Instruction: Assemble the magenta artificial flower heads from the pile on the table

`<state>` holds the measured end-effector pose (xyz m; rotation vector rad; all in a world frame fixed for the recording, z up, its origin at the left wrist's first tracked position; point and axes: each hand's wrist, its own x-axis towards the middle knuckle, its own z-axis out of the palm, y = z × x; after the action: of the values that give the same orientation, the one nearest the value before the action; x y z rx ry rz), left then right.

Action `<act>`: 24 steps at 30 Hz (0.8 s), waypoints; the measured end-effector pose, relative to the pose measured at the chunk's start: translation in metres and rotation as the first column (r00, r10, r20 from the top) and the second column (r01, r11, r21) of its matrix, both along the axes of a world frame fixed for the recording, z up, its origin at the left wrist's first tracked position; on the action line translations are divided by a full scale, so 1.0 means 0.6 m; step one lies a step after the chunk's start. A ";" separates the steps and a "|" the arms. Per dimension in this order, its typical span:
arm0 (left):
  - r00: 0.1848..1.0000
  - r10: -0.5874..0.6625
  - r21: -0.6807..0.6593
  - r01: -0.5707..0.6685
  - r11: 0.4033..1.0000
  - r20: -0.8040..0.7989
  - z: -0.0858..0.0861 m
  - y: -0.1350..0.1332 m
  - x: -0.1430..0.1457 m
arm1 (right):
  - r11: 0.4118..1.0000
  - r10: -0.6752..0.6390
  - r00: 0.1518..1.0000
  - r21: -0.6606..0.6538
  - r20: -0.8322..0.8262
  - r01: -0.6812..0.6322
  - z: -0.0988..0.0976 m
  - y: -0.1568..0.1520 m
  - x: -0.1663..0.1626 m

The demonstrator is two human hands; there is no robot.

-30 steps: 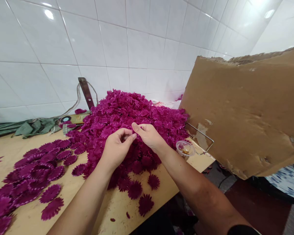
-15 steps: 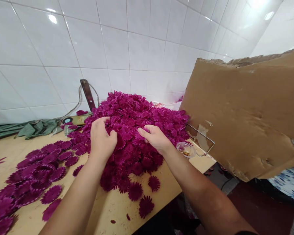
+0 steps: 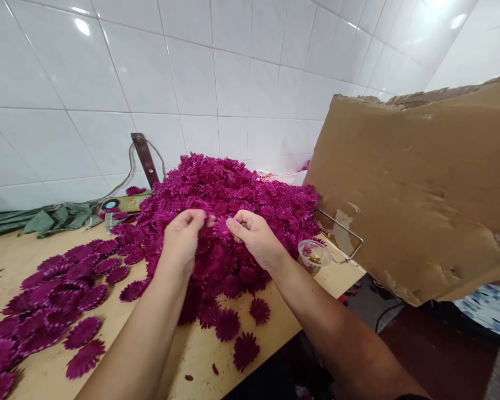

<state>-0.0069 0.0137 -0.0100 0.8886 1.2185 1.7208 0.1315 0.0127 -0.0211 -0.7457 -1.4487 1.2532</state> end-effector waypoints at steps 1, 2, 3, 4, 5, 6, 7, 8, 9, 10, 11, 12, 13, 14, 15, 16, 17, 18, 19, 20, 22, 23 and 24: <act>0.992 0.074 -0.031 -0.071 0.997 0.101 0.005 0.003 -0.010 | 1.000 -0.011 1.000 0.022 -0.001 0.011 0.002 -0.004 0.004; 0.975 0.138 -0.053 -0.131 0.990 0.172 0.010 0.003 -0.020 | 0.999 -0.020 1.000 0.040 0.007 0.020 0.004 -0.005 0.008; 0.964 0.171 -0.061 -0.162 0.985 0.204 0.014 0.003 -0.029 | 0.998 -0.035 0.999 0.056 0.029 0.033 0.007 -0.003 0.013; 0.966 0.165 -0.052 -0.158 0.986 0.199 0.016 0.000 -0.035 | 0.996 -0.061 0.996 0.064 0.066 0.056 0.009 0.001 0.016; 0.977 0.130 -0.035 -0.126 0.991 0.171 0.017 -0.003 -0.038 | 0.993 -0.104 0.988 0.064 0.112 0.097 0.011 0.009 0.019; 0.989 0.071 -0.021 -0.069 0.997 0.130 0.016 -0.007 -0.039 | 0.987 -0.160 0.974 0.058 0.159 0.153 0.013 0.018 0.021; 0.996 0.007 -0.012 -0.006 1.000 0.093 0.014 -0.011 -0.036 | 0.975 -0.222 0.955 0.050 0.198 0.216 0.014 0.029 0.022; 0.997 -0.050 -0.002 0.050 0.999 0.064 0.011 -0.014 -0.032 | 0.960 -0.280 0.933 0.043 0.227 0.277 0.016 0.040 0.022; 0.994 -0.096 0.015 0.096 0.995 0.042 0.007 -0.017 -0.027 | 0.945 -0.324 0.913 0.042 0.249 0.324 0.018 0.050 0.021; 0.991 -0.131 0.033 0.130 0.991 0.021 0.004 -0.020 -0.022 | 0.935 -0.351 0.897 0.052 0.268 0.350 0.019 0.058 0.019; 0.987 -0.163 0.045 0.163 0.986 -0.004 0.001 -0.022 -0.018 | 0.930 -0.365 0.885 0.076 0.290 0.358 0.019 0.064 0.018; 0.981 -0.194 0.048 0.195 0.980 -0.029 -0.002 -0.023 -0.015 | 0.928 -0.373 0.872 0.114 0.317 0.355 0.019 0.068 0.017; 0.973 -0.224 0.039 0.226 0.973 -0.050 -0.003 -0.025 -0.013 | 0.924 -0.382 0.856 0.160 0.348 0.348 0.018 0.070 0.016; 0.966 -0.250 0.022 0.252 0.967 -0.065 -0.005 -0.026 -0.013 | 0.918 -0.395 0.836 0.206 0.381 0.340 0.016 0.071 0.015; 0.960 -0.268 0.004 0.269 0.963 -0.075 -0.005 -0.027 -0.013 | 0.909 -0.411 0.814 0.248 0.412 0.334 0.014 0.072 0.015; 0.957 -0.278 -0.006 0.278 0.961 -0.086 -0.006 -0.029 -0.013 | 0.902 -0.425 0.792 0.279 0.439 0.330 0.013 0.073 0.014; 0.956 -0.278 -0.011 0.278 0.961 -0.098 -0.006 -0.030 -0.014 | 0.897 -0.436 0.772 0.296 0.463 0.329 0.011 0.074 0.013; 0.957 -0.269 -0.011 0.270 0.963 -0.111 -0.007 -0.031 -0.015 | 0.893 -0.444 0.754 0.304 0.484 0.331 0.010 0.076 0.012; 0.957 -0.262 -0.011 0.262 0.965 -0.123 -0.007 -0.032 -0.015 | 0.887 -0.458 0.732 0.311 0.504 0.340 0.010 0.078 0.012; 0.956 -0.260 -0.013 0.261 0.965 -0.133 -0.007 -0.032 -0.016 | 0.878 -0.477 0.706 0.325 0.523 0.352 0.011 0.081 0.012; 0.954 -0.262 -0.013 0.263 0.965 -0.144 -0.007 -0.032 -0.015 | 0.848 -0.530 0.636 0.373 0.561 0.377 0.015 0.086 0.012; 0.955 -0.259 -0.005 0.261 0.965 -0.146 -0.006 -0.032 -0.014 | 0.828 -0.561 0.594 0.404 0.576 0.389 0.017 0.088 0.013; 0.956 -0.253 0.008 0.257 0.966 -0.146 -0.006 -0.031 -0.013 | 0.807 -0.591 0.557 0.434 0.584 0.400 0.020 0.088 0.014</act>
<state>-0.0150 -0.0048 -0.0137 1.1508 1.1201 1.4895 0.1398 0.0658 -0.0091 -1.4411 -1.7580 0.2923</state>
